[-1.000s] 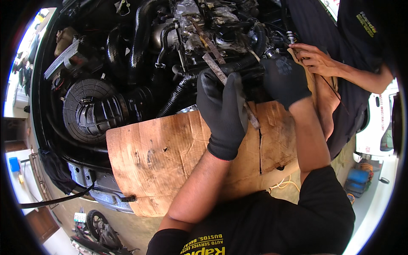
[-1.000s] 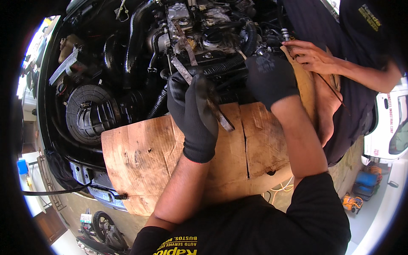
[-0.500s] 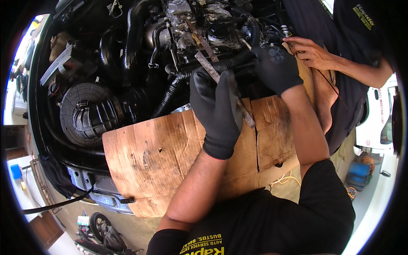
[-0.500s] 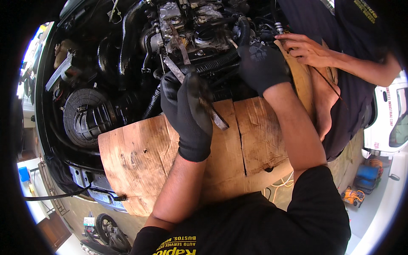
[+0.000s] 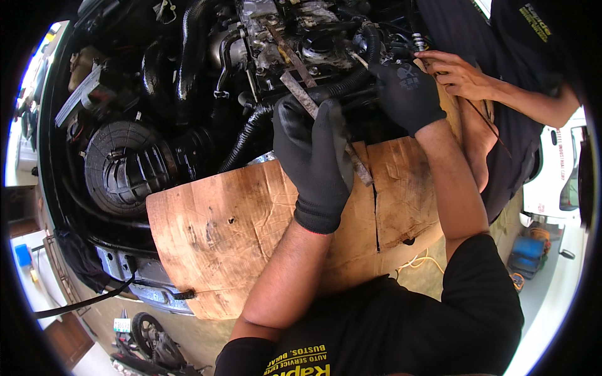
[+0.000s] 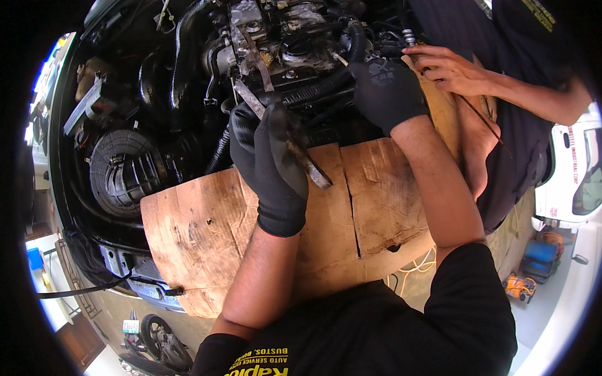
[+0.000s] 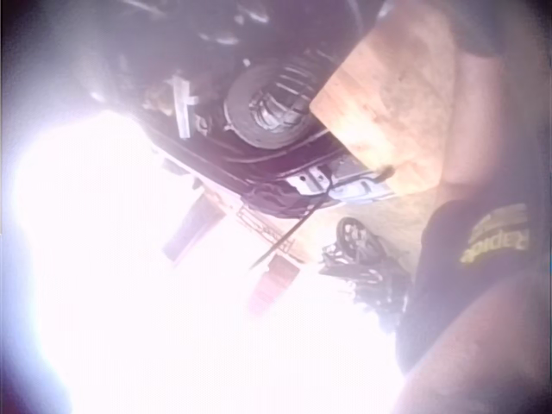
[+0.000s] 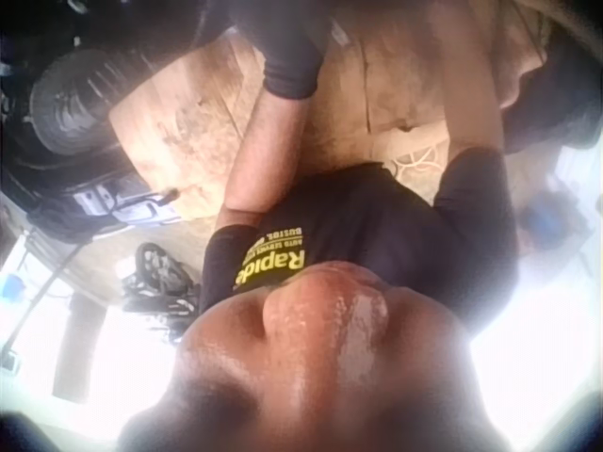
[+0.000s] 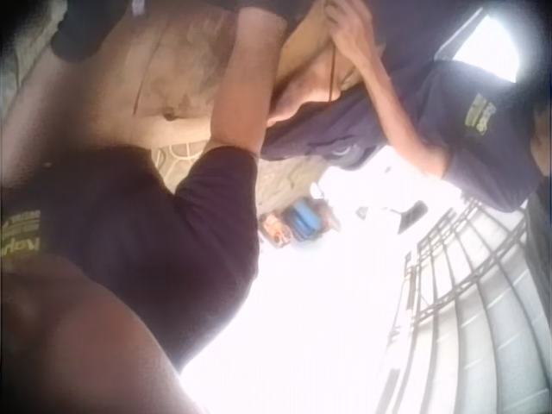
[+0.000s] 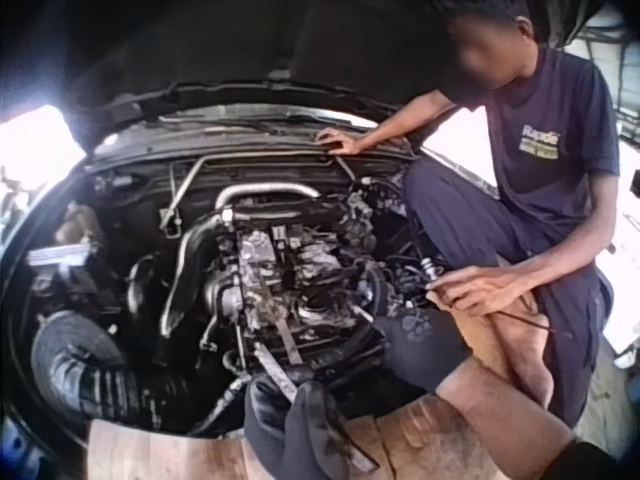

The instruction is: The person uses a metal bar to pry and adjust components within the car engine bay. A second person assists by applying a substance to the engine area. The camera wearer continues to manipulate engine parts with the bar throughout the clip.

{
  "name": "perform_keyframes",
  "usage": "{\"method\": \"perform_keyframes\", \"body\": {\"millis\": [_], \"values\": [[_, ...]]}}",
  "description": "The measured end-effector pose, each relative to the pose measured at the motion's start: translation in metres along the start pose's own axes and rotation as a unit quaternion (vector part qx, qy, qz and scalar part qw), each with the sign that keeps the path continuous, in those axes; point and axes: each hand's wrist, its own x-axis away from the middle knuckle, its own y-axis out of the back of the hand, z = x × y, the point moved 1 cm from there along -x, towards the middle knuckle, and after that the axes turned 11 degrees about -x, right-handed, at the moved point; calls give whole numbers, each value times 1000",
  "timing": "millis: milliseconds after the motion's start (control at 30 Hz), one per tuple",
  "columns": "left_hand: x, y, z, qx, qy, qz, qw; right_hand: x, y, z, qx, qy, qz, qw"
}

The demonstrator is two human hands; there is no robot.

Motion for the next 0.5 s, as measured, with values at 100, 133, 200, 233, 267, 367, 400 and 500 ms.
{"method": "perform_keyframes", "body": {"millis": [100,133,200,233,267,367,400,500], "values": [[0,-1,-2,-4,-9,-10,1000,1,4,3,-3,12,7,1000],[0,-1,-2,3,-12,-17,1000,4,8,5,-6,14,6,1000],[1,-1,-3,-4,-18,-8,1000,15,19,6,-8,18,6,1000],[1,-1,-3,-7,-21,-4,1000,16,20,9,0,22,0,1000],[0,0,-3,-68,-74,-6,995,17,20,12,7,25,-6,1000],[0,2,-1,-161,-146,-13,976,13,27,16,32,32,24,999],[1,0,-4,-135,-113,-16,984,11,30,17,40,33,42,998],[2,-1,-3,-29,-40,-16,999,-3,40,-1,35,81,50,995]]}}
